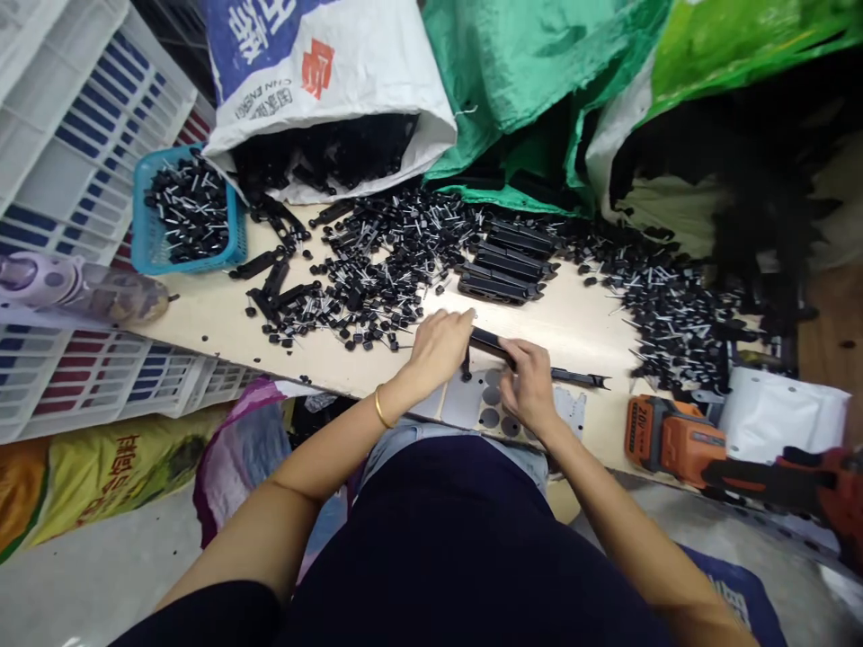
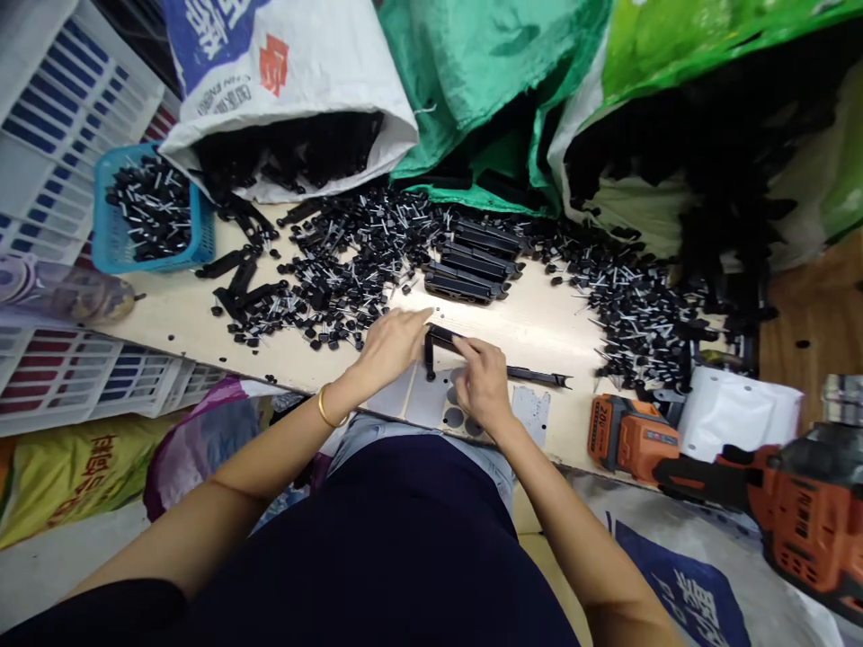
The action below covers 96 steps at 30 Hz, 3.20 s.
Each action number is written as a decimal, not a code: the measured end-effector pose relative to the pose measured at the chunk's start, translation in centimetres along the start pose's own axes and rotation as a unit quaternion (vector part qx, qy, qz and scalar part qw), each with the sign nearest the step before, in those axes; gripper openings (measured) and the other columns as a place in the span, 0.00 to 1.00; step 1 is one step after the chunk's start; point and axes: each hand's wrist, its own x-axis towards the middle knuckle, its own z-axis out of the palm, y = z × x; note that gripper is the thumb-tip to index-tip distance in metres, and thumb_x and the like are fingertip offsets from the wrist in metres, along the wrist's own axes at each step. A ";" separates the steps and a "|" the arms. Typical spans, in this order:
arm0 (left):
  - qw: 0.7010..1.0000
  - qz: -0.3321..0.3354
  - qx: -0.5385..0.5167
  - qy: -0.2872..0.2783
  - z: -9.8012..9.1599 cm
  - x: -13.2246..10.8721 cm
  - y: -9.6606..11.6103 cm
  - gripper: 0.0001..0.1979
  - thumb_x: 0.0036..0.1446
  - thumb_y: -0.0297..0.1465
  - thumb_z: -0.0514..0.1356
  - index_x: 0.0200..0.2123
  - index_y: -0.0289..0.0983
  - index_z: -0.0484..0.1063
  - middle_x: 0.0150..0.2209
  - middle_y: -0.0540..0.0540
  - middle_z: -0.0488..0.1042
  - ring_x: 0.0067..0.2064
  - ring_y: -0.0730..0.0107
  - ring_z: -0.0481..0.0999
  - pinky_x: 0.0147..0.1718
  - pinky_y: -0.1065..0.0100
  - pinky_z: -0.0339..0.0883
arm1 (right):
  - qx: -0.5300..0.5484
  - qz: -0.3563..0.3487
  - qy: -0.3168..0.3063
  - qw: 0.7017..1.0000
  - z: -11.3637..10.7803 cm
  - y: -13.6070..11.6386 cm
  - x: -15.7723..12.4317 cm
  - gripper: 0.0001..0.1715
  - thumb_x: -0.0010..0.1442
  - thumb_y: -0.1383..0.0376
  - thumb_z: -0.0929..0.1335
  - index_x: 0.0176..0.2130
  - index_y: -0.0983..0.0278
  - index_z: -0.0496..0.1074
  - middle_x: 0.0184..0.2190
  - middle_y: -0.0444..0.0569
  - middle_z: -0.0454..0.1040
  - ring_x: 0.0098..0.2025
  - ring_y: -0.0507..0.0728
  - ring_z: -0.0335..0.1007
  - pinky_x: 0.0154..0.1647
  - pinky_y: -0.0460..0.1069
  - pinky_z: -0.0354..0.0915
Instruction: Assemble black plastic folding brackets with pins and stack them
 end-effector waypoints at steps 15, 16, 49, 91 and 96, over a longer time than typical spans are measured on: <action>0.960 0.092 -0.236 -0.120 3.5 -1.0 3.9 0.13 0.60 0.34 0.53 0.48 0.38 0.62 0.34 0.46 0.75 0.34 0.63 0.76 0.34 0.67 0.67 | 0.497 0.474 0.243 0.685 -1.4 0.7 0.0 0.25 0.50 0.45 0.67 0.24 0.64 0.67 0.21 0.47 0.74 0.24 0.53 0.71 0.27 0.48 0.68; 0.948 0.070 -0.286 -0.122 3.8 -1.7 4.6 0.14 0.60 0.35 0.54 0.48 0.38 0.62 0.31 0.48 0.74 0.32 0.65 0.76 0.32 0.68 0.67 | 0.497 0.475 0.251 0.682 -1.5 0.2 1.0 0.25 0.51 0.45 0.67 0.21 0.63 0.65 0.18 0.46 0.72 0.22 0.53 0.69 0.25 0.47 0.66; 0.678 -0.141 -0.710 -0.129 6.6 -3.5 4.2 0.39 0.45 0.65 0.47 0.35 0.33 0.67 0.16 0.56 0.59 0.16 0.79 0.56 0.16 0.73 0.52 | 0.467 0.411 0.183 0.761 -0.2 -3.5 2.3 0.28 0.53 0.47 0.67 0.17 0.66 0.70 0.15 0.45 0.69 0.19 0.50 0.63 0.23 0.45 0.59; 0.577 -0.090 -0.802 -0.127 4.2 -2.0 3.8 0.26 0.41 0.43 0.71 0.40 0.34 0.72 0.28 0.50 0.70 0.25 0.78 0.65 0.25 0.74 0.61 | 0.543 0.393 0.170 0.723 -2.7 -3.2 3.8 0.27 0.51 0.46 0.69 0.18 0.66 0.69 0.16 0.44 0.68 0.17 0.48 0.60 0.21 0.44 0.58; 0.629 -0.055 -0.766 -0.120 3.0 -3.0 4.2 0.25 0.45 0.36 0.69 0.48 0.37 0.72 0.38 0.48 0.72 0.31 0.77 0.67 0.32 0.73 0.62 | 0.538 0.353 0.237 0.727 -2.7 -3.6 2.8 0.24 0.54 0.49 0.68 0.19 0.64 0.67 0.18 0.44 0.69 0.21 0.49 0.64 0.25 0.45 0.61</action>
